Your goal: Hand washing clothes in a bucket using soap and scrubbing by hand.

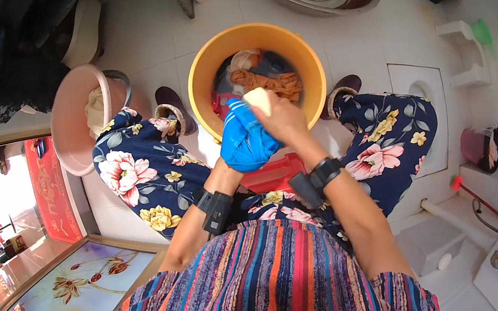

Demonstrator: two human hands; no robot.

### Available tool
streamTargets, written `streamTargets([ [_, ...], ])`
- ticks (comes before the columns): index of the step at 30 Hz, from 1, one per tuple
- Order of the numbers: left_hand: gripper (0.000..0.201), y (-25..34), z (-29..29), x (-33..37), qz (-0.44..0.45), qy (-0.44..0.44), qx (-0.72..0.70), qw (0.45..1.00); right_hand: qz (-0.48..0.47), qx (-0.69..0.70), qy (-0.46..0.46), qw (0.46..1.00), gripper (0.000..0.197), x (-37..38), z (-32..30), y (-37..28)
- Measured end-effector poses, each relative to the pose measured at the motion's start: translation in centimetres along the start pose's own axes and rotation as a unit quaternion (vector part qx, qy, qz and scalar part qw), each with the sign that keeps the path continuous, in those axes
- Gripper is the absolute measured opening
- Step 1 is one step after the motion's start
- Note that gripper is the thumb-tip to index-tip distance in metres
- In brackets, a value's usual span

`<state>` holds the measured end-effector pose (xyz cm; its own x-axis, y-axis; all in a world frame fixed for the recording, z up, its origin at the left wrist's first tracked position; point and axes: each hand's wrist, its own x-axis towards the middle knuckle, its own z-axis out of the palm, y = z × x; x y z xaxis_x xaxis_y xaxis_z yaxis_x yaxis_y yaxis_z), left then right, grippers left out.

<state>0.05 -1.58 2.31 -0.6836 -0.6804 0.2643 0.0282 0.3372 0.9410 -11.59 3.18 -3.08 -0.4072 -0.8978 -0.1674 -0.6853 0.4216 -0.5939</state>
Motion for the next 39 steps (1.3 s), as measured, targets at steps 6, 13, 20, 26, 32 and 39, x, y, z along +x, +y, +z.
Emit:
streamTargets([
  [6, 0.018, 0.2, -0.4, 0.2, -0.144, -0.089, -0.217, 0.961, 0.143, 0.518, -0.091, 0.838, 0.044, -0.4, -5.4, 0.8],
  [13, 0.027, -5.6, -0.3, -2.5, -0.263, -0.118, -0.4, 0.87, 0.06, 0.167, -0.219, 0.959, 0.062, 0.1, -5.7, 1.2],
  [20, 0.031, -5.6, -1.2, -1.9, -0.233, -0.109, -0.44, 0.86, 0.128, 0.141, 0.06, 0.98, 0.051, 2.0, -8.4, 5.1],
  [26, 0.034, -4.5, -1.0, -1.5, -0.079, -0.108, -0.178, 0.975, 0.028, 0.033, -0.005, 0.999, 0.056, -0.8, -6.3, -0.8],
  [32, 0.034, -7.5, -0.8, -3.2, -0.246, -0.053, -0.724, 0.642, -0.055, -0.002, -0.102, 0.993, 0.068, -5.0, -2.5, -6.9],
  [39, 0.028, -4.8, 0.6, -1.2, -0.426, 0.115, -0.664, 0.603, 0.004, 0.146, -0.062, 0.987, 0.065, -2.2, -1.1, -0.3],
])
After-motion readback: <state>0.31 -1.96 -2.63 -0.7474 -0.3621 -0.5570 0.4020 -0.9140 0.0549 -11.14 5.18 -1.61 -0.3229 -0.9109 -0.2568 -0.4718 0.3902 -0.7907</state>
